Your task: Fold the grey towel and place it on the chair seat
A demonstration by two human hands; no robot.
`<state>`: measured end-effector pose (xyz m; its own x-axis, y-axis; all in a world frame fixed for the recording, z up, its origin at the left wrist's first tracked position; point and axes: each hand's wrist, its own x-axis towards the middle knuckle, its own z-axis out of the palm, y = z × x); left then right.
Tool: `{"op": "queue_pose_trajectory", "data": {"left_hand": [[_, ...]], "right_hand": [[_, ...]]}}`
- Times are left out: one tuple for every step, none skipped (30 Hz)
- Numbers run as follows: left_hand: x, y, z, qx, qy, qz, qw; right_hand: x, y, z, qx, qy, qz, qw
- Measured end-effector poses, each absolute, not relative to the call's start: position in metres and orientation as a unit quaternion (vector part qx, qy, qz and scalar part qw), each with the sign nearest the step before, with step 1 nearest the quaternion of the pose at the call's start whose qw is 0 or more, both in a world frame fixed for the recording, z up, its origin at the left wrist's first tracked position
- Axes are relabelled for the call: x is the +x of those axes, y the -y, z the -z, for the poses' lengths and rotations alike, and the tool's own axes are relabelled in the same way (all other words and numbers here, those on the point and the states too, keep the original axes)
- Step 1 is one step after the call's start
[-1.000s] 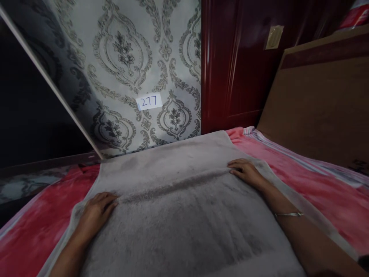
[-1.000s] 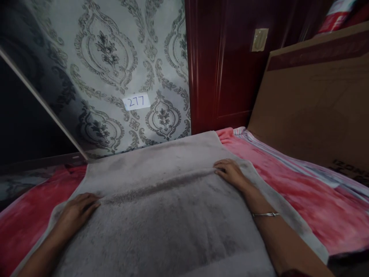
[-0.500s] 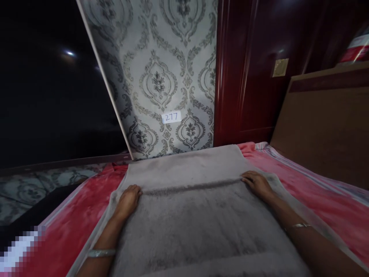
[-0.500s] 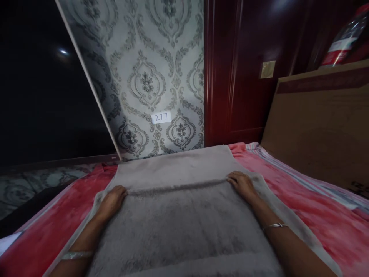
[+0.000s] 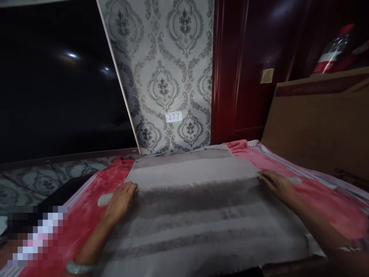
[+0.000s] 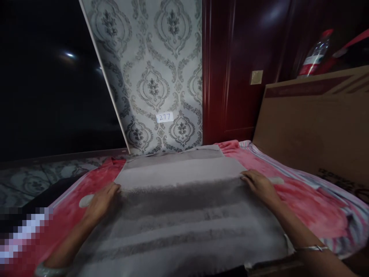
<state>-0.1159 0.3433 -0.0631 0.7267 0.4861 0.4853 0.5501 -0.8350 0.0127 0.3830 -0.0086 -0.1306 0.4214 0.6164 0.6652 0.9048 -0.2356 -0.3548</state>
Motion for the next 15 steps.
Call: {"op": "queue_pose_trajectory", "data": {"left_hand": [[-0.123, -0.337, 0.065, -0.93, 0.272, 0.239, 0.065], [-0.13, -0.33, 0.067, -0.933, 0.264, 0.235, 0.068], [-0.136, -0.324, 0.07, -0.936, 0.256, 0.231, 0.075], [-0.143, -0.319, 0.074, -0.939, 0.247, 0.226, 0.084], [-0.149, -0.314, 0.079, -0.941, 0.239, 0.22, 0.094], [-0.154, -0.31, 0.085, -0.944, 0.231, 0.214, 0.102], [-0.16, -0.306, 0.093, -0.946, 0.222, 0.211, 0.108], [-0.165, -0.304, 0.101, -0.948, 0.211, 0.208, 0.114], [-0.17, -0.302, 0.11, -0.95, 0.199, 0.21, 0.12], [-0.174, -0.301, 0.118, -0.95, 0.185, 0.215, 0.128], [-0.177, -0.3, 0.126, -0.949, 0.172, 0.225, 0.138], [-0.179, -0.299, 0.133, -0.947, 0.159, 0.235, 0.149], [-0.181, -0.299, 0.139, -0.945, 0.149, 0.243, 0.159], [-0.183, -0.298, 0.143, -0.943, 0.143, 0.248, 0.17], [-0.185, -0.298, 0.145, -0.941, 0.141, 0.252, 0.179]], "right_hand": [[0.376, 0.018, 0.135, -0.76, 0.499, 0.197, 0.366], [0.369, 0.028, 0.139, -0.76, 0.497, 0.196, 0.369], [0.362, 0.037, 0.143, -0.761, 0.494, 0.192, 0.373], [0.356, 0.046, 0.148, -0.763, 0.491, 0.188, 0.376], [0.351, 0.054, 0.153, -0.765, 0.489, 0.183, 0.378], [0.346, 0.06, 0.158, -0.766, 0.49, 0.177, 0.377], [0.342, 0.065, 0.163, -0.768, 0.491, 0.171, 0.374], [0.339, 0.069, 0.169, -0.769, 0.494, 0.166, 0.371], [0.336, 0.072, 0.174, -0.77, 0.495, 0.163, 0.369], [0.335, 0.074, 0.18, -0.771, 0.495, 0.162, 0.366], [0.334, 0.075, 0.185, -0.772, 0.496, 0.161, 0.363], [0.333, 0.076, 0.19, -0.774, 0.497, 0.16, 0.359], [0.334, 0.076, 0.194, -0.775, 0.498, 0.16, 0.354], [0.335, 0.077, 0.198, -0.777, 0.5, 0.16, 0.349], [0.337, 0.079, 0.202, -0.779, 0.501, 0.16, 0.341]]}}
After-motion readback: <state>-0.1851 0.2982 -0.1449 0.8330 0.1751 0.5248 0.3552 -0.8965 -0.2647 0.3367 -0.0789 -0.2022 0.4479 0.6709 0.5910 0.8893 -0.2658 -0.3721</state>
